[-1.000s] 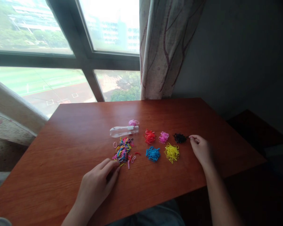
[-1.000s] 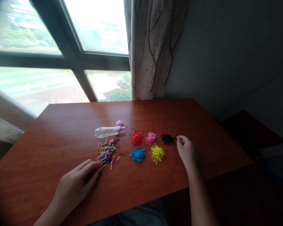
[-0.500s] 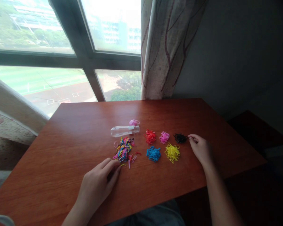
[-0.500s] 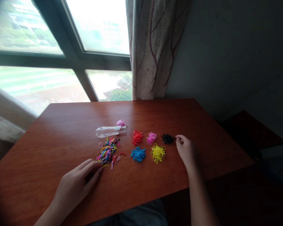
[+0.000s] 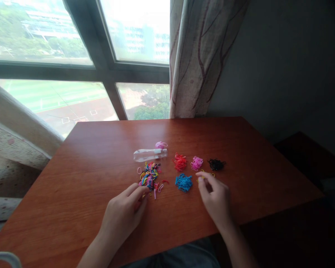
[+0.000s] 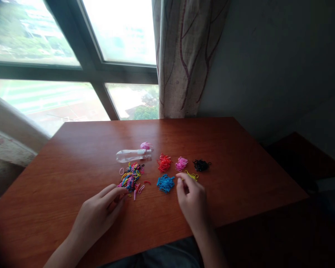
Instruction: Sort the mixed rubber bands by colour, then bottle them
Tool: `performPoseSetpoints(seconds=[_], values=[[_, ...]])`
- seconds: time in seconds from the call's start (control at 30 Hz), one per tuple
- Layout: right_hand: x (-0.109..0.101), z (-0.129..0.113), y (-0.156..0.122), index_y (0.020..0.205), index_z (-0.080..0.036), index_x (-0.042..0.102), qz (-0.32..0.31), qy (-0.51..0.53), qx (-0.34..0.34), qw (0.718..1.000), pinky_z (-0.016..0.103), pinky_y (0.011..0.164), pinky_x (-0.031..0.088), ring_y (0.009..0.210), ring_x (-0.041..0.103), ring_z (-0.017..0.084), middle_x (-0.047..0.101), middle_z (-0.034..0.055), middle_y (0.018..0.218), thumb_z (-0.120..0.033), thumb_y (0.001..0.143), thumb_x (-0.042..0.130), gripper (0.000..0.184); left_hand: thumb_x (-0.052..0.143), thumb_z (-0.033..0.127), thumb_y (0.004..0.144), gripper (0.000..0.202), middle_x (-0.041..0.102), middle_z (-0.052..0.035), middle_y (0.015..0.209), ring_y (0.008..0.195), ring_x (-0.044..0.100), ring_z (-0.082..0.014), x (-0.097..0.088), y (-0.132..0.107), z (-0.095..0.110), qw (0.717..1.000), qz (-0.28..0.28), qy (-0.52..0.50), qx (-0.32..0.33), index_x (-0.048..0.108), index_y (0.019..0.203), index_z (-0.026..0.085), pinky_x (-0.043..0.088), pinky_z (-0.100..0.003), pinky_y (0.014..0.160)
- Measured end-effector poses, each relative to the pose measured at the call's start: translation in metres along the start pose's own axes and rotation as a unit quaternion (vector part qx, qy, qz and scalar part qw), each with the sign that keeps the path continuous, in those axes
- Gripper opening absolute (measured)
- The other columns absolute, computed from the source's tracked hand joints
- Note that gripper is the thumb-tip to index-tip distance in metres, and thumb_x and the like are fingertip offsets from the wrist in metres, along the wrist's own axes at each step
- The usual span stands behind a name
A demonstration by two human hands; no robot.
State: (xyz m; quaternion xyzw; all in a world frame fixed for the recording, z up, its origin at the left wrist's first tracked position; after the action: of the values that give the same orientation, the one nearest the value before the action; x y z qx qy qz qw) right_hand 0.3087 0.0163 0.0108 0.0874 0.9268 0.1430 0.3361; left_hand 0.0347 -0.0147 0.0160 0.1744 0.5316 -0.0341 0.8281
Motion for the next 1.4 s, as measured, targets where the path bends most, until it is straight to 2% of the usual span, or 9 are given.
performPoseSetpoints(seconds=[0.1, 0.23, 0.4, 0.57, 0.77, 0.93, 1.13, 1.27, 1.4], values=[[0.030, -0.032, -0.026, 0.098, -0.022, 0.069, -0.076, 0.040, -0.067, 0.994, 0.026, 0.072, 0.051, 0.077, 0.070, 0.019, 0.074, 0.0043, 0.088, -0.020, 0.094, 0.044, 0.025, 0.043, 0.027, 0.097, 0.022, 0.071, -0.0010, 0.092, 0.074, 0.068, -0.0151, 0.002, 0.014, 0.012, 0.999, -0.038, 0.029, 0.023, 0.065, 0.095, 0.026, 0.044, -0.023, 0.058], [0.052, -0.048, -0.047, 0.097, -0.021, 0.068, -0.120, 0.052, -0.083, 0.988, 0.025, 0.070, 0.049, 0.075, 0.069, 0.019, 0.073, 0.0047, 0.084, -0.013, 0.090, 0.044, 0.026, 0.043, 0.028, 0.099, 0.022, 0.070, -0.0018, 0.088, 0.073, 0.068, -0.0182, 0.006, 0.030, 0.025, 0.992, -0.082, 0.085, 0.033, 0.064, 0.092, 0.025, 0.040, -0.025, 0.056], [0.055, -0.046, -0.050, 0.093, -0.021, 0.068, -0.139, 0.066, -0.070, 0.986, 0.025, 0.069, 0.047, 0.075, 0.069, 0.019, 0.072, 0.0044, 0.083, -0.012, 0.088, 0.045, 0.025, 0.047, 0.025, 0.098, 0.018, 0.069, -0.0034, 0.093, 0.077, 0.069, -0.0206, 0.006, 0.050, 0.036, 0.985, -0.118, 0.121, 0.030, 0.065, 0.095, 0.025, 0.040, -0.026, 0.057], [0.053, -0.047, -0.050, 0.094, -0.021, 0.068, -0.149, 0.070, -0.072, 0.984, 0.025, 0.070, 0.046, 0.078, 0.069, 0.019, 0.073, 0.0042, 0.085, -0.011, 0.087, 0.045, 0.026, 0.051, 0.017, 0.092, 0.016, 0.069, -0.0079, 0.089, 0.079, 0.070, -0.0248, 0.012, 0.067, 0.042, 0.975, -0.169, 0.143, 0.025, 0.064, 0.084, 0.019, 0.044, -0.029, 0.059], [0.054, -0.046, -0.050, 0.095, -0.021, 0.068, -0.152, 0.077, -0.072, 0.983, 0.024, 0.070, 0.046, 0.077, 0.069, 0.018, 0.073, 0.0037, 0.084, -0.011, 0.087, 0.046, 0.025, 0.047, 0.019, 0.094, 0.019, 0.070, -0.0076, 0.092, 0.080, 0.070, -0.0249, 0.015, 0.085, 0.046, 0.979, -0.154, 0.133, 0.011, 0.065, 0.087, 0.019, 0.046, -0.031, 0.062], [0.056, -0.045, -0.049, 0.093, -0.021, 0.068, -0.151, 0.070, -0.072, 0.983, 0.024, 0.068, 0.044, 0.074, 0.068, 0.018, 0.072, 0.0024, 0.081, -0.012, 0.087, 0.047, 0.024, 0.040, 0.025, 0.097, 0.026, 0.070, -0.0073, 0.095, 0.079, 0.069, -0.0226, 0.014, 0.118, 0.049, 0.984, -0.132, 0.123, 0.006, 0.065, 0.094, 0.020, 0.046, -0.030, 0.061], [0.056, -0.045, -0.052, 0.096, -0.022, 0.068, -0.156, 0.068, -0.068, 0.983, 0.024, 0.071, 0.044, 0.077, 0.068, 0.017, 0.072, 0.0025, 0.084, -0.012, 0.088, 0.047, 0.025, 0.042, 0.019, 0.094, 0.024, 0.070, -0.0120, 0.094, 0.079, 0.069, -0.0255, 0.029, 0.148, 0.058, 0.984, -0.128, 0.124, 0.026, 0.066, 0.095, 0.015, 0.045, -0.031, 0.059], [0.056, -0.045, -0.051, 0.096, -0.022, 0.068, -0.162, 0.066, -0.064, 0.983, 0.024, 0.071, 0.043, 0.078, 0.068, 0.017, 0.072, 0.0022, 0.084, -0.012, 0.089, 0.046, 0.025, 0.046, 0.019, 0.092, 0.022, 0.071, -0.0103, 0.093, 0.077, 0.069, -0.0245, 0.031, 0.150, 0.058, 0.985, -0.127, 0.111, 0.033, 0.067, 0.092, 0.017, 0.043, -0.030, 0.058], [0.056, -0.046, -0.050, 0.096, -0.022, 0.068, -0.163, 0.055, -0.060, 0.983, 0.024, 0.071, 0.042, 0.077, 0.067, 0.017, 0.072, 0.0021, 0.084, -0.013, 0.089, 0.046, 0.024, 0.046, 0.026, 0.094, 0.023, 0.072, -0.0064, 0.093, 0.076, 0.069, -0.0219, 0.017, 0.136, 0.048, 0.989, -0.113, 0.091, 0.027, 0.068, 0.093, 0.021, 0.042, -0.028, 0.057]])
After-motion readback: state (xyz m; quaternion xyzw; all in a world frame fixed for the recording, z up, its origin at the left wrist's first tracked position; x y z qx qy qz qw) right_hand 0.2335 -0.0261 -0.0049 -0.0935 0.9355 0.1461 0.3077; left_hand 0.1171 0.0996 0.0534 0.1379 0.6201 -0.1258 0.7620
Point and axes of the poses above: each hand's wrist, its own y-axis towards the middle knuckle, its own x-axis out of the palm, z = x × y, the point moved 1 cm from there along y, towards the middle knuckle
